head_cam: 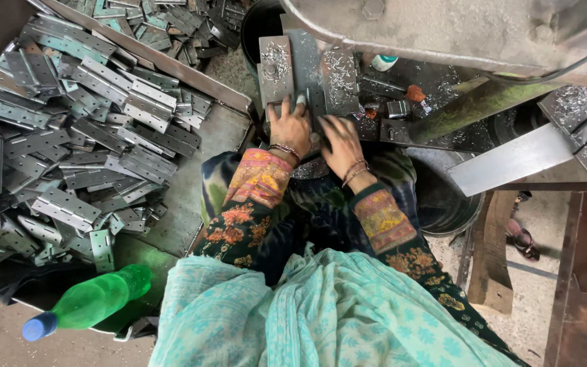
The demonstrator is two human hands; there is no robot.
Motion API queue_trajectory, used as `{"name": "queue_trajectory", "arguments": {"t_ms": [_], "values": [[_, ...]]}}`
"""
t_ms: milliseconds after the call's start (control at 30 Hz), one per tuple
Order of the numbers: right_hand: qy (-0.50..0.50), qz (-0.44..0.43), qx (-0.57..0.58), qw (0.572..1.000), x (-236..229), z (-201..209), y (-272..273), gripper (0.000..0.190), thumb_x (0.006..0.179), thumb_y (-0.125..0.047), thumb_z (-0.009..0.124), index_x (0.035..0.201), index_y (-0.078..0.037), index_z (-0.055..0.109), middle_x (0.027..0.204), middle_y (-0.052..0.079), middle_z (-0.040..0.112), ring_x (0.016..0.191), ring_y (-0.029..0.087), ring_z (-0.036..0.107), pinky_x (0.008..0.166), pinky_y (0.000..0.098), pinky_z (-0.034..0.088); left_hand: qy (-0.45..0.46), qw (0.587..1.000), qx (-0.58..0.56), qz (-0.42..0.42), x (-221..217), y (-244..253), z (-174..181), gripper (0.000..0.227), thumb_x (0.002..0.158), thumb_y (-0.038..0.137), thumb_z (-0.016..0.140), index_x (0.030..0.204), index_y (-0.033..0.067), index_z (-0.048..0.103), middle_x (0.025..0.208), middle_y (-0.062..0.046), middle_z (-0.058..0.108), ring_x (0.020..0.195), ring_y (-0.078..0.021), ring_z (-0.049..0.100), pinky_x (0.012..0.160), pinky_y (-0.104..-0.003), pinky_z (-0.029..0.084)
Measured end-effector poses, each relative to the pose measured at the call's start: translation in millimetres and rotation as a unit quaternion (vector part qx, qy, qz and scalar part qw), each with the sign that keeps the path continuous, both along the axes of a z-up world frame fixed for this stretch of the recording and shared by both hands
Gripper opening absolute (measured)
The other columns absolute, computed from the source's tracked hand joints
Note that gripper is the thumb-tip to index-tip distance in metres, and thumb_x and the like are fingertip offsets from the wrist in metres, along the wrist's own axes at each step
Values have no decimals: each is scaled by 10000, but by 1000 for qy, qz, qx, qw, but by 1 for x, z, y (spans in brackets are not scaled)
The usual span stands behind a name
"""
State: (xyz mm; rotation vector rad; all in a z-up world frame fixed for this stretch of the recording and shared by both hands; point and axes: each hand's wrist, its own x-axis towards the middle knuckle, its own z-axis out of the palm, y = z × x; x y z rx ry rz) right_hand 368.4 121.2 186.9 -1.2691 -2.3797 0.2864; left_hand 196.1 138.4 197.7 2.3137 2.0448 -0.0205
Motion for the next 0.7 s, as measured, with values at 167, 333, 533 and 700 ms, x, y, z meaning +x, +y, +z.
{"name": "queue_trajectory", "arguments": {"t_ms": [167, 333, 533, 700], "values": [[33, -32, -54, 998, 28, 7, -43, 584, 866, -151, 749, 1417, -83, 568, 1404, 159, 601, 1292, 371, 541, 1137, 437, 439, 25, 997, -78, 6, 9, 11, -3, 461, 1004, 411, 479, 1380, 181, 613, 1590, -62, 368, 1527, -372, 141, 1169, -709, 121], [-43, -67, -144, 986, 49, -3, -81, 697, 864, -285, 732, 1467, -64, 461, 1372, 204, 587, 1230, 410, 555, 1057, 473, 467, -1, 998, -39, 42, 13, 33, -15, 392, 1040, 312, 426, 1304, 166, 676, 1531, -57, 445, 1525, -365, 164, 1178, -716, 111], [-88, -168, -270, 944, 55, -53, -99, 797, 851, -368, 736, 1527, -197, 351, 1299, 211, 635, 1129, 427, 639, 895, 530, 550, -25, 998, -17, 55, 11, 37, -22, 355, 1031, 280, 472, 1217, 134, 737, 1504, -53, 493, 1519, -352, 214, 1191, -712, 128], [-110, -213, -288, 927, 55, -80, -99, 783, 828, -378, 750, 1496, -214, 375, 1152, 209, 707, 1031, 434, 682, 844, 555, 561, 0, 999, -15, 41, 12, 37, -8, 366, 885, 253, 569, 1200, 145, 721, 1440, -79, 502, 1452, -399, 232, 1110, -729, 147]]}}
